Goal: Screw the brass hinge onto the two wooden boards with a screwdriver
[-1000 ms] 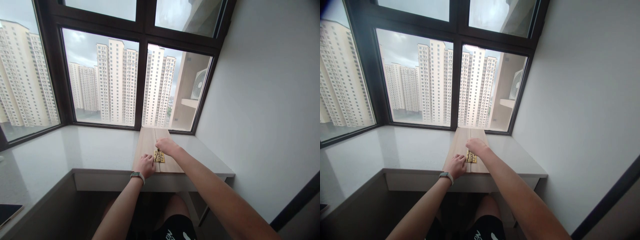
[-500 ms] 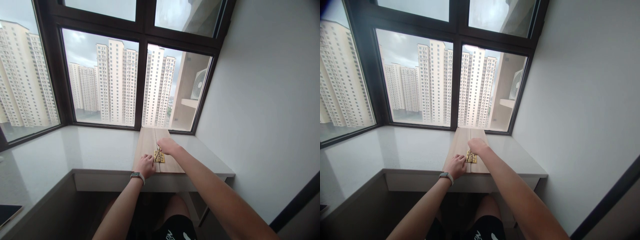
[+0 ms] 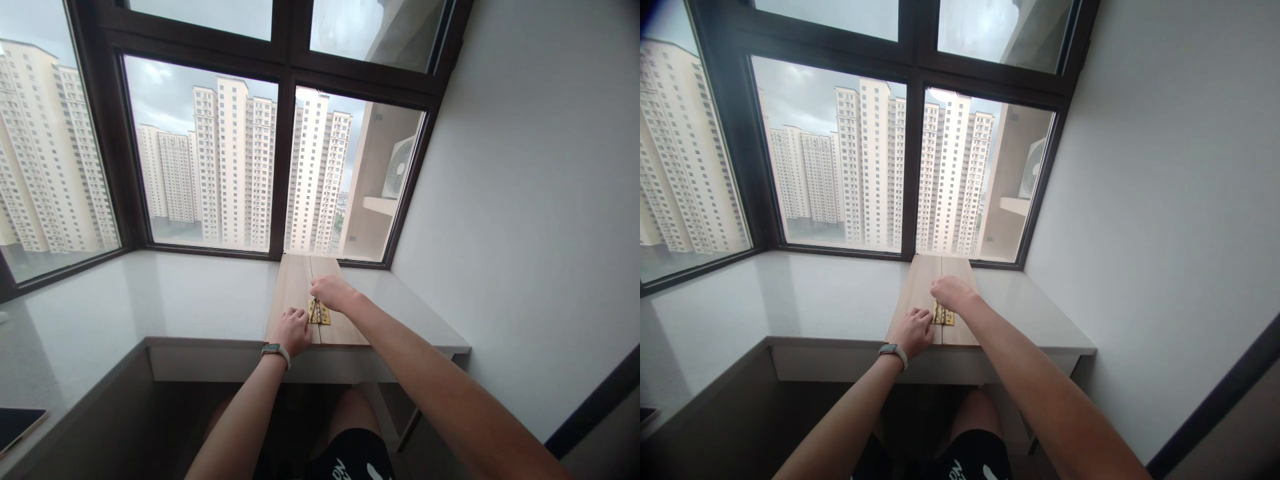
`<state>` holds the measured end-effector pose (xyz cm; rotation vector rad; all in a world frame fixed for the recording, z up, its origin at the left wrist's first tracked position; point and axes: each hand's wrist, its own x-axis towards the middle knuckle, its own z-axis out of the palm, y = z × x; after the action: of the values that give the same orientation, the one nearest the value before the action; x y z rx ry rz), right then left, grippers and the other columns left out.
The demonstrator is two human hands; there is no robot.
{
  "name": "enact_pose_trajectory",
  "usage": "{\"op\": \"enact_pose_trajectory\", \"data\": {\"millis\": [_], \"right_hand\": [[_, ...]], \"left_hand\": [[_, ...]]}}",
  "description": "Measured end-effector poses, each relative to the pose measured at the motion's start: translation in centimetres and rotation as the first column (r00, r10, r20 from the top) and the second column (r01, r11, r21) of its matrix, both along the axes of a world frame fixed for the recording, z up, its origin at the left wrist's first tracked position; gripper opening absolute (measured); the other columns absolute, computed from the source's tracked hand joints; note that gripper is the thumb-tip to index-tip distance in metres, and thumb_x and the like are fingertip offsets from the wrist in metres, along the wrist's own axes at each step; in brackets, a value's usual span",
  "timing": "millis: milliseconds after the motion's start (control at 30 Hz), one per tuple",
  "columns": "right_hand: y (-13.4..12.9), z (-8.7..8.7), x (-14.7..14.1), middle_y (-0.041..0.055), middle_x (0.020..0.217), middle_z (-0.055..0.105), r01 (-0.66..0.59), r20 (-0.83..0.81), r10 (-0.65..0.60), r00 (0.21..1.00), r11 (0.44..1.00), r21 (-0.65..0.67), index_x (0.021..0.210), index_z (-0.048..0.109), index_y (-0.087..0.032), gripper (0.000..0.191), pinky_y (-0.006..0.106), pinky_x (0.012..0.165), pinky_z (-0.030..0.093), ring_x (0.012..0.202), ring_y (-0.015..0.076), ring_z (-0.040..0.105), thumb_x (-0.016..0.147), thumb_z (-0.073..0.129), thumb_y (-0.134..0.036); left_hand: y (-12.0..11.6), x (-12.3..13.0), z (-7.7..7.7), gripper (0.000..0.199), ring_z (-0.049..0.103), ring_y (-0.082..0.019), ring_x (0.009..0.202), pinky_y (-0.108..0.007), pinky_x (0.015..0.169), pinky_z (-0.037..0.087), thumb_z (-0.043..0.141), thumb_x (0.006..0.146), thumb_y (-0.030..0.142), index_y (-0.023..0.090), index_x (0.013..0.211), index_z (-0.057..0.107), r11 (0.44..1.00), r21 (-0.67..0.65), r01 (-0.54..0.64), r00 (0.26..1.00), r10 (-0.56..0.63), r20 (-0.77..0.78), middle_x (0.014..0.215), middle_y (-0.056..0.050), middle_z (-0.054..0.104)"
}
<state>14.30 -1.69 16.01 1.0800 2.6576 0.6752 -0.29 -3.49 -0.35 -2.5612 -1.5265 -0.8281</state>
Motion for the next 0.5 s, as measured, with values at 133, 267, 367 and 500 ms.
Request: {"op": "enact_pose_trajectory", "data": {"millis": [133,267,367,500], "right_hand": [[0.4,-0.2,0.3,0.0138,0.105,0.071,0.116,-0.062,-0.12,0.991,0.991,-0.067,0.097,0.078,-0.015,0.015,0.026,0.079,0.047,0.095,0.0211,0.067,0.087,0.066,-0.016],[1.1,-0.2,1.6,0.0116,0.111,0.07,0.203,-0.163,-0.221,0.962,0.972,-0.118,0.102,0.077,-0.02,0.016,0.026,0.081,0.046,0.098,0.0205,0.066,0.09,0.067,-0.022],[1.7,0.2,2.8,0.0107,0.112,0.069,0.238,-0.274,-0.255,0.927,0.967,-0.093,0.102,0.075,-0.019,0.016,0.025,0.08,0.044,0.097,0.0188,0.065,0.095,0.061,-0.022],[2.3,0.0,3.6,0.0124,0.112,0.067,0.349,-0.364,-0.358,0.86,0.932,-0.092,0.108,0.072,-0.017,0.019,0.025,0.078,0.043,0.098,0.019,0.064,0.098,0.056,-0.021]], "left_hand": [[0.0,0.0,0.1,0.019,0.053,-0.027,0.115,-0.04,0.095,0.043,0.048,0.095,0.027,0.023,0.103,0.065,1.0,0.005,-0.003,1.0,0.003,-0.003,0.112,-0.009,0.066],[0.0,0.0,0.0,0.018,0.054,-0.027,0.113,-0.04,0.092,0.044,0.049,0.095,0.028,0.023,0.102,0.065,1.0,0.013,-0.004,1.0,0.003,0.008,0.109,-0.008,0.067],[0.0,-0.1,0.1,0.018,0.054,-0.027,0.112,-0.04,0.093,0.044,0.049,0.095,0.028,0.022,0.102,0.065,1.0,0.009,0.005,1.0,-0.005,0.001,0.111,-0.008,0.066],[-0.1,-0.1,0.2,0.021,0.053,-0.028,0.114,-0.041,0.093,0.044,0.047,0.096,0.029,0.022,0.105,0.065,1.0,-0.013,-0.002,1.0,0.002,0.002,0.113,-0.009,0.066]]}}
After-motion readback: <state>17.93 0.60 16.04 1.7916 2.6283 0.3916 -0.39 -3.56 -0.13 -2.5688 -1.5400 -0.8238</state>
